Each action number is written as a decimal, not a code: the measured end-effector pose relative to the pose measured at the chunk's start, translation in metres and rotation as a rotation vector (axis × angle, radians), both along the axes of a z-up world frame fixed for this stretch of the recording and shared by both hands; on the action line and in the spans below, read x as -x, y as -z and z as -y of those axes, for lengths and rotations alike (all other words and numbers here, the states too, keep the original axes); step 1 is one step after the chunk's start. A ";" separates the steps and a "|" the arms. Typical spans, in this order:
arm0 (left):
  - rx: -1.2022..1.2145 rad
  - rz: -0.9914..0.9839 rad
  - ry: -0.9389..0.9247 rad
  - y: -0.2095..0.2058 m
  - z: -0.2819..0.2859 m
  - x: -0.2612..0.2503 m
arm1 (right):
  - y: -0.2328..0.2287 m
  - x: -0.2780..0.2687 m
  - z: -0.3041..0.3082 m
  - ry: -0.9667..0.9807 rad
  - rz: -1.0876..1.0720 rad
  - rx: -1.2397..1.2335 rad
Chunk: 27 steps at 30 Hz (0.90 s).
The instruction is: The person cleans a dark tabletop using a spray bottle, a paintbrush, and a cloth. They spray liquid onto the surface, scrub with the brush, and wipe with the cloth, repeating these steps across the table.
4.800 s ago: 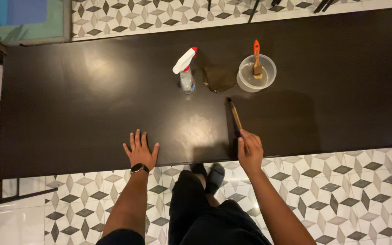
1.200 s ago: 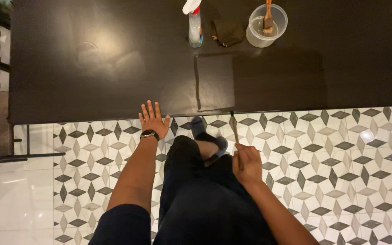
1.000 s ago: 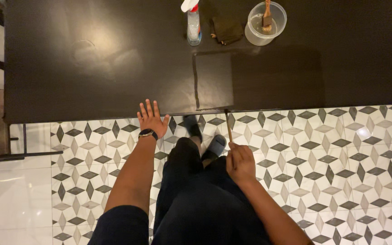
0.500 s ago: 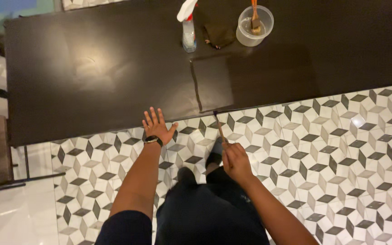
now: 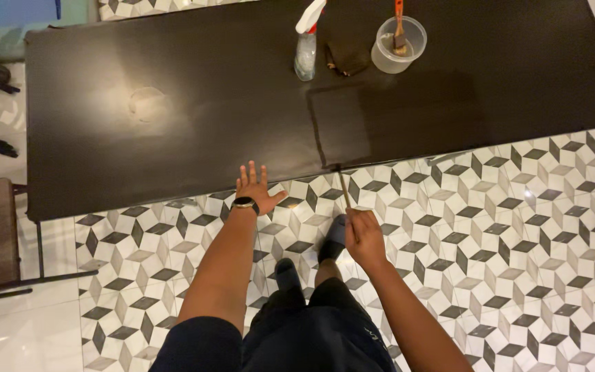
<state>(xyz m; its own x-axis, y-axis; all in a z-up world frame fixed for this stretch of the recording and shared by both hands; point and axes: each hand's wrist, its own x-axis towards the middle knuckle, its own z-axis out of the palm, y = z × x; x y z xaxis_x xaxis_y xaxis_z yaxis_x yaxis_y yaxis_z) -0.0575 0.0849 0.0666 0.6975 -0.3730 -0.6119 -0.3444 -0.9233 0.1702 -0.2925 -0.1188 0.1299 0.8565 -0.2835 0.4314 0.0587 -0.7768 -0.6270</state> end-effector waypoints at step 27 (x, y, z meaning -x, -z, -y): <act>-0.026 -0.053 0.014 -0.010 0.010 -0.010 | -0.027 -0.012 0.016 -0.176 -0.052 0.029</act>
